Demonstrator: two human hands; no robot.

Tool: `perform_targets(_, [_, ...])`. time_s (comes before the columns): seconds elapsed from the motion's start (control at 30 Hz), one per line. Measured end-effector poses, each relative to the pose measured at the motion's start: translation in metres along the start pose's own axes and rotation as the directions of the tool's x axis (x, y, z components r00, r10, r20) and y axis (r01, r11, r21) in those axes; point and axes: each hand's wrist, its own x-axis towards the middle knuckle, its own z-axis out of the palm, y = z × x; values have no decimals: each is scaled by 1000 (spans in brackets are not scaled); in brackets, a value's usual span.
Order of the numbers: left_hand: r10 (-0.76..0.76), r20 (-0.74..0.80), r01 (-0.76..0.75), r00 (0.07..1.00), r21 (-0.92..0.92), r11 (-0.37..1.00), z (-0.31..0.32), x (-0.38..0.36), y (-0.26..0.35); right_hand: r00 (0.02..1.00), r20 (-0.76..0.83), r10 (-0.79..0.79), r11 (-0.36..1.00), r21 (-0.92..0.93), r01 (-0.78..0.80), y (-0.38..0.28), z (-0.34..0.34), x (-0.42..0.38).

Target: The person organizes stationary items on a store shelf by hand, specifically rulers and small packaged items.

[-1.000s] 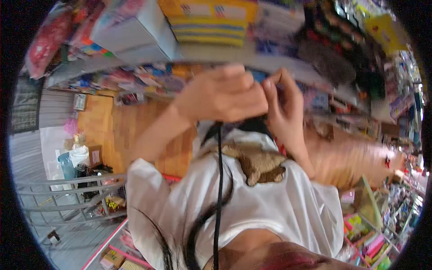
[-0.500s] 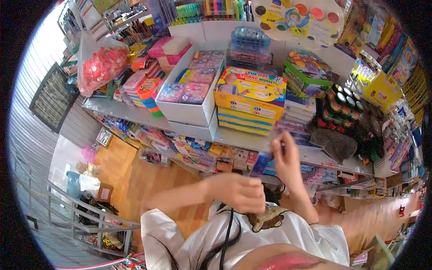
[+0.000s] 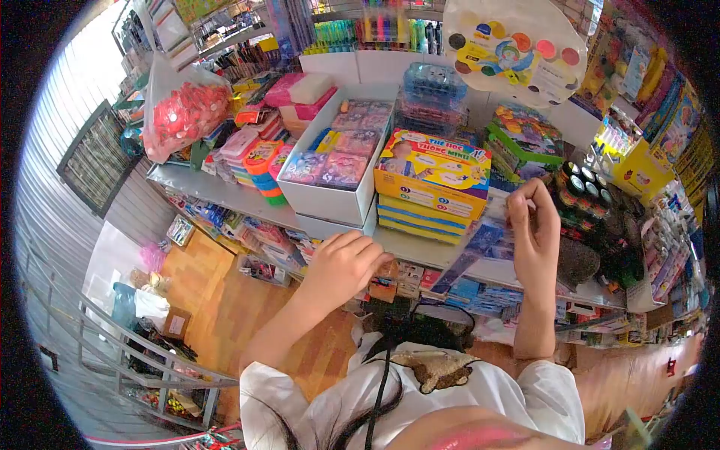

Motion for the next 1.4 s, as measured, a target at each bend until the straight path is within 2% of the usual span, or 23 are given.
perform_targets(0.07, [-29,-19,28,999,-50,998,0,1,-6,998,5,-67,997,-22,67,-3,3,8])
perform_targets(0.17, [-72,-48,61,996,-195,979,-6,6,-17,998,31,-49,997,-59,51,-17,9,17])
perform_targets(0.2, [-85,-60,68,995,-253,965,-10,9,-20,999,43,4,998,-57,-2,-24,11,20])
perform_targets(0.27, [-153,-50,128,987,-333,934,-23,18,-25,998,67,-14,999,-32,16,-35,24,27])
perform_targets(0.4, [-171,-85,124,982,-399,909,-38,39,-45,981,135,-139,987,-62,148,-56,55,56])
perform_targets(0.5, [-131,-75,34,989,-734,678,-54,56,-54,962,125,-241,969,-19,245,-82,89,85])
perform_targets(0.53, [-43,-29,5,999,-766,643,-61,58,-61,962,109,-252,966,-28,256,-94,99,95])
perform_targets(0.57, [-25,-37,-14,999,-791,611,-67,60,-67,961,92,-260,964,-37,264,-104,108,106])
perform_targets(0.6, [-9,-44,-31,999,-816,577,-70,63,-71,920,71,-386,917,-84,391,-105,118,122])
perform_targets(0.63, [8,-49,-46,999,-840,540,-74,67,-74,908,58,-414,903,-101,418,-114,127,135])
perform_targets(0.67, [-15,-86,-67,996,-862,503,-78,72,-76,897,46,-440,889,-118,442,-124,139,146])
perform_targets(0.77, [-118,-140,-52,983,-831,554,-83,90,-108,856,46,-515,832,-213,512,-148,170,184])
perform_targets(0.8, [-131,-239,-161,962,-886,434,-103,98,-104,841,52,-538,808,-253,532,-155,179,200])
perform_targets(0.87, [-218,-272,-155,937,-885,439,-125,111,-130,743,-6,-670,712,-289,640,-166,196,240])
perform_targets(0.93, [-299,-332,-186,895,-885,427,-153,130,-149,780,27,-626,737,-308,602,-178,207,283])
perform_targets(1.0, [-282,-378,-212,882,-851,480,-172,153,-178,659,-44,-751,605,-447,659,-189,218,318])
perform_targets(1.1, [-269,-389,-234,881,-853,467,-184,181,-213,778,3,-628,634,-578,514,-198,230,352])
perform_targets(1.2, [-276,-338,-235,900,-909,345,-181,190,-229,726,3,-688,556,-641,530,-193,242,369])
perform_targets(1.4, [-320,-340,-252,884,-925,285,-173,204,-247,743,-55,-667,562,-692,454,-199,257,371])
